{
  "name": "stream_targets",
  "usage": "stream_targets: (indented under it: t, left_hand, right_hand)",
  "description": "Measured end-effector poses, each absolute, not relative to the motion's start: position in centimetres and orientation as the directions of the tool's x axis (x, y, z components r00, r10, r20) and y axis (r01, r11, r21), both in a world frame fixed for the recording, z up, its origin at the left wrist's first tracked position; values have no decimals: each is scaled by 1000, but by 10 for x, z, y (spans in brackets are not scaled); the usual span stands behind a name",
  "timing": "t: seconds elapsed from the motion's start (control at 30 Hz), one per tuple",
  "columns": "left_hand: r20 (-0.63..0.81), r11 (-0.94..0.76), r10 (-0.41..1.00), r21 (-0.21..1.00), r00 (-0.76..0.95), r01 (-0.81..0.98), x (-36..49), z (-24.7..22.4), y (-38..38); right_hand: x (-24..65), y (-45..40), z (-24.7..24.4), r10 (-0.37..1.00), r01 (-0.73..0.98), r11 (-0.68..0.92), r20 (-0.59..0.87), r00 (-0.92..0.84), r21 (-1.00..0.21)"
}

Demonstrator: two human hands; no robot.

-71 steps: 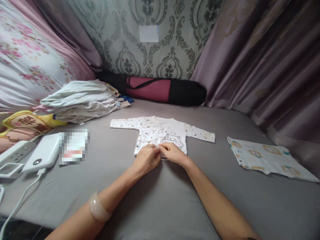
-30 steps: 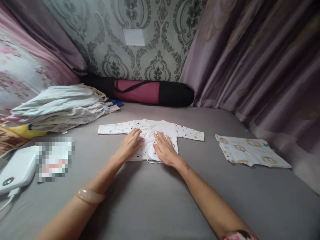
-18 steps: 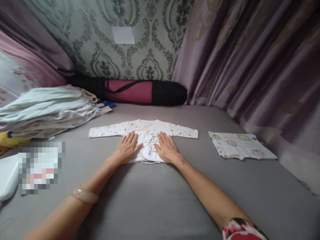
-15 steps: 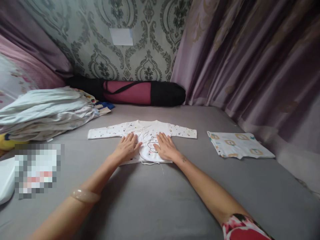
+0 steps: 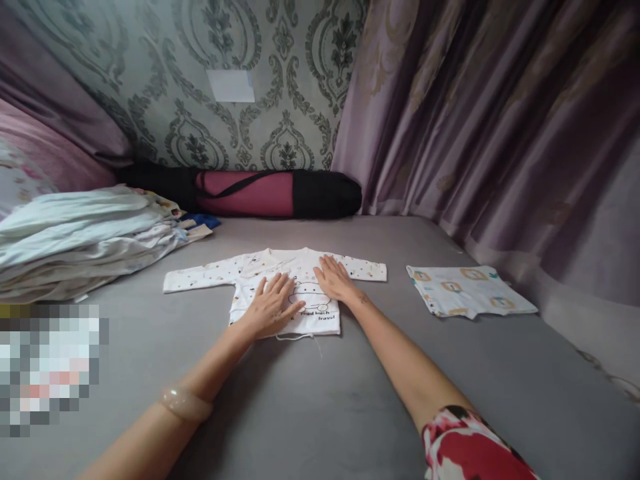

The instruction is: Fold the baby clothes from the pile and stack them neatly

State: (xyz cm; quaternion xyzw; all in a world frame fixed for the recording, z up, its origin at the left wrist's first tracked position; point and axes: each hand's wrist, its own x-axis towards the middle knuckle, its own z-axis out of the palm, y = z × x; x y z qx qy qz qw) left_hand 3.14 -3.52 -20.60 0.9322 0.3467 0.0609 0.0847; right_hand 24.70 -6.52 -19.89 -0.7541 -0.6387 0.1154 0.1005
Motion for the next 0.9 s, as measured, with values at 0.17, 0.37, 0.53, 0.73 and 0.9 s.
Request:
stream_targets:
  t: [0.17, 0.37, 0.53, 0.73, 0.9]
  left_hand:
    - [16, -716, 690, 166, 724, 678, 36, -207, -36]
    - [-19, -722, 682, 145, 731, 677, 36, -208, -34]
    - [14, -716, 686, 191, 728, 671, 39, -196, -21]
    - [185, -755, 646, 296, 741, 585, 63, -188, 6]
    - [236, -853, 487, 337, 841, 399, 106, -202, 24]
  right_hand:
    - [262, -65, -200, 962, 928, -271, -44, 269, -254]
    - [271, -62, -194, 962, 888, -273, -122, 245, -369]
    - [311, -63, -172, 858, 733, -434, 9, 514, -524]
    - [351, -89, -175, 520, 494, -785, 36, 853, -375]
    - [359, -96, -181, 493, 447, -826, -56, 868, -342]
